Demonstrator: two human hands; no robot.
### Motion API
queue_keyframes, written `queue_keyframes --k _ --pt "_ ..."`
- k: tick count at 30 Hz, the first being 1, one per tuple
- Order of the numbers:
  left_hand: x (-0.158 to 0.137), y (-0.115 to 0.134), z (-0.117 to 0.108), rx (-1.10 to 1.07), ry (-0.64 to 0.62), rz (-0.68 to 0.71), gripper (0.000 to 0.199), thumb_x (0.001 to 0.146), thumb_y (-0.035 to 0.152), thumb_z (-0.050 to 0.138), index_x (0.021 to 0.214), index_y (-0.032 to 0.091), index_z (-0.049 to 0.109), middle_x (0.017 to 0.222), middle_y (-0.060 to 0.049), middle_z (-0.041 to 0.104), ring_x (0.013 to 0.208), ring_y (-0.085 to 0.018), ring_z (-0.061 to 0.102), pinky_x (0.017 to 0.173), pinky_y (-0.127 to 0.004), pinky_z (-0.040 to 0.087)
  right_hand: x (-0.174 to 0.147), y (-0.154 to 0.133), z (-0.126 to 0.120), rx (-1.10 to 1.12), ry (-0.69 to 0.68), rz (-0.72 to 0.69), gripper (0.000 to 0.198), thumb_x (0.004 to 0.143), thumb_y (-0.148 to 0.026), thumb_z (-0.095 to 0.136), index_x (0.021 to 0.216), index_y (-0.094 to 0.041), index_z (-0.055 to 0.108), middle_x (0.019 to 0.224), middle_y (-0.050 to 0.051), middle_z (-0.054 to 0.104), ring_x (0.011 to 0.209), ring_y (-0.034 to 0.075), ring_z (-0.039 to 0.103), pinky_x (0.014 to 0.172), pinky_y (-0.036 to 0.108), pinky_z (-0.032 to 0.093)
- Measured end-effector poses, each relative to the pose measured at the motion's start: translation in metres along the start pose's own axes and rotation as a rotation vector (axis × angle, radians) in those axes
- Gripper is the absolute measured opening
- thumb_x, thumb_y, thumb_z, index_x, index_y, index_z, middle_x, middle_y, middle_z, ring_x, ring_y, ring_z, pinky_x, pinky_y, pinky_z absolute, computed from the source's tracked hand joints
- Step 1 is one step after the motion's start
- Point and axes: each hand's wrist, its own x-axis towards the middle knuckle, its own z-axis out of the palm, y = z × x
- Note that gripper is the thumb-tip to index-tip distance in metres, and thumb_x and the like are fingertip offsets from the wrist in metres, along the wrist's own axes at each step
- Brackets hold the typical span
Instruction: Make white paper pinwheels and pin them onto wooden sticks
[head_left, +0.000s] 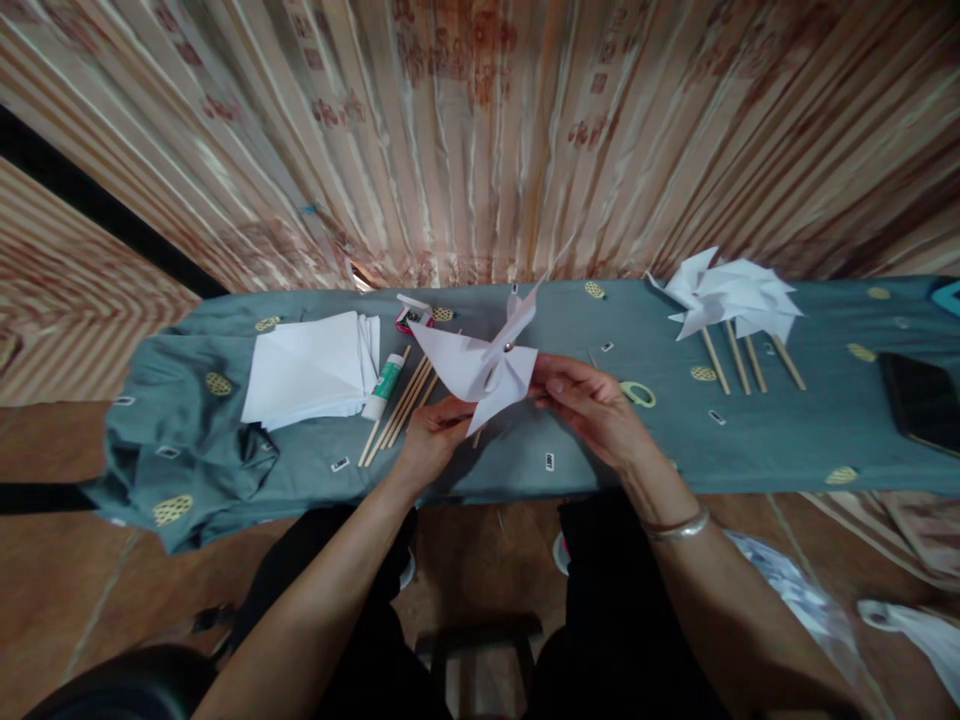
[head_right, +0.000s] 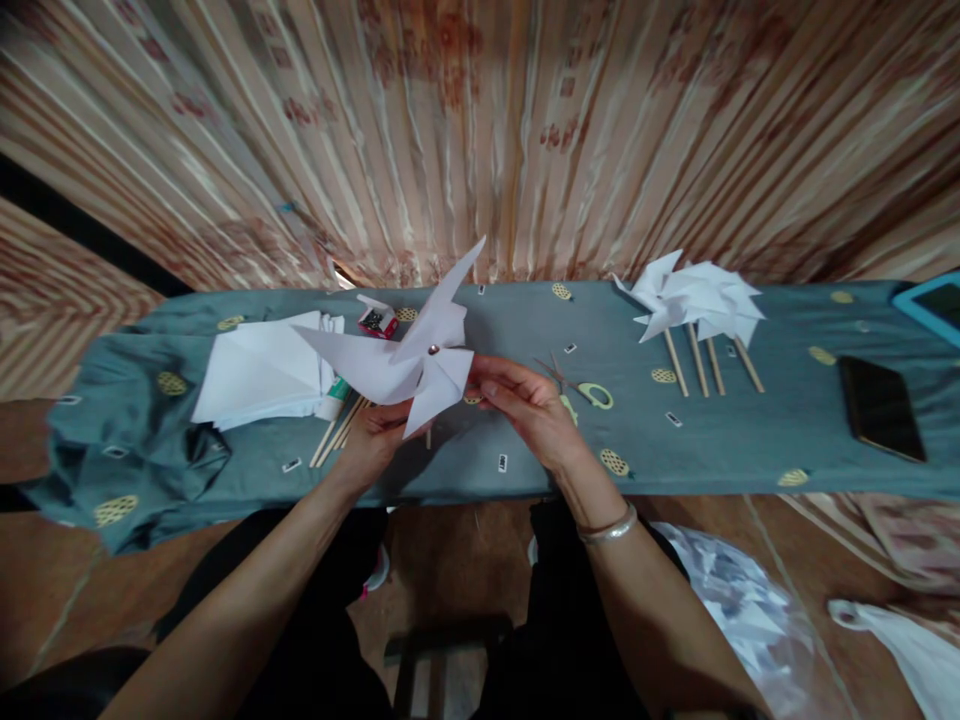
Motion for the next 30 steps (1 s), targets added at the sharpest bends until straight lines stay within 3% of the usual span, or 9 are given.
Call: queue_keyframes --k 5,8,15,17,19,22,26,30 --pt "-0.001 0.004 -0.001 0.003 -0.005 0.006 0.025 0.068 0.037 0.079 0.087 0.020 0.082 0.094 -0.006 0.078 0.096 -0.024 0.069 0.094 -0.036 0.048 -0.002 0.001 0.003 0.055 -0.050 0.017 0.031 0.069 -0.041 0.087 0.095 -0.028 0.078 0.088 0.000 0.078 0.075 0.013 0.070 0.072 0.027 0.055" --pt "-0.003 0.008 -0.001 0.013 -0.016 0.004 0.025 0.069 0.038 0.079 0.084 0.019 0.082 0.089 -0.007 0.077 0.090 -0.024 0.069 0.087 -0.033 0.049 -0.004 0.001 0.007 0.033 -0.107 0.020 0.028 0.071 -0.041 0.086 0.093 -0.027 0.078 0.082 0.000 0.077 0.072 0.011 0.070 0.070 0.024 0.055" --pt "-0.004 0.008 -0.003 0.047 -0.007 0.035 0.022 0.068 0.037 0.081 0.081 0.019 0.081 0.084 -0.005 0.075 0.083 -0.020 0.066 0.082 -0.030 0.048 -0.010 -0.011 0.000 -0.148 -0.389 0.137 0.027 0.079 -0.044 0.078 0.092 -0.020 0.079 0.083 0.005 0.079 0.068 0.011 0.067 0.065 0.024 0.054" --pt "-0.004 0.008 -0.002 0.047 0.003 0.021 0.023 0.067 0.036 0.082 0.082 0.019 0.081 0.085 -0.006 0.076 0.085 -0.020 0.066 0.082 -0.030 0.049 -0.008 -0.013 -0.009 -0.178 -0.306 0.129 0.026 0.077 -0.044 0.080 0.085 -0.019 0.079 0.075 0.004 0.078 0.060 0.010 0.063 0.059 0.022 0.051" --pt "-0.004 0.008 -0.002 0.040 -0.002 0.005 0.025 0.067 0.036 0.082 0.084 0.019 0.082 0.088 -0.006 0.077 0.088 -0.022 0.068 0.085 -0.032 0.050 -0.003 -0.012 -0.019 -0.180 -0.090 0.037 0.024 0.074 -0.045 0.082 0.078 -0.021 0.078 0.069 0.002 0.076 0.056 0.008 0.059 0.055 0.020 0.048" --pt "-0.004 0.007 -0.001 0.011 -0.009 -0.004 0.026 0.065 0.038 0.081 0.084 0.019 0.082 0.090 -0.007 0.079 0.092 -0.025 0.069 0.090 -0.036 0.051 0.008 -0.006 -0.026 -0.152 0.172 -0.124 0.027 0.069 -0.043 0.086 0.088 -0.026 0.078 0.084 0.001 0.079 0.068 0.010 0.066 0.066 0.023 0.052" --pt "-0.003 0.005 0.001 0.018 -0.019 0.005 0.025 0.064 0.034 0.080 0.083 0.019 0.082 0.085 -0.007 0.079 0.088 -0.025 0.070 0.089 -0.038 0.053 0.019 -0.001 -0.021 -0.183 0.196 -0.290 0.041 0.072 -0.045 0.083 0.109 -0.029 0.073 0.116 0.004 0.076 0.111 0.020 0.067 0.101 0.037 0.050" --pt "-0.002 0.004 0.003 0.009 -0.007 -0.023 0.028 0.062 0.036 0.081 0.085 0.020 0.082 0.088 -0.007 0.079 0.088 -0.025 0.071 0.087 -0.039 0.054 0.024 -0.002 -0.012 -0.231 0.137 -0.354 0.047 0.083 -0.047 0.072 0.127 -0.033 0.064 0.139 0.003 0.063 0.133 0.021 0.054 0.115 0.041 0.039"
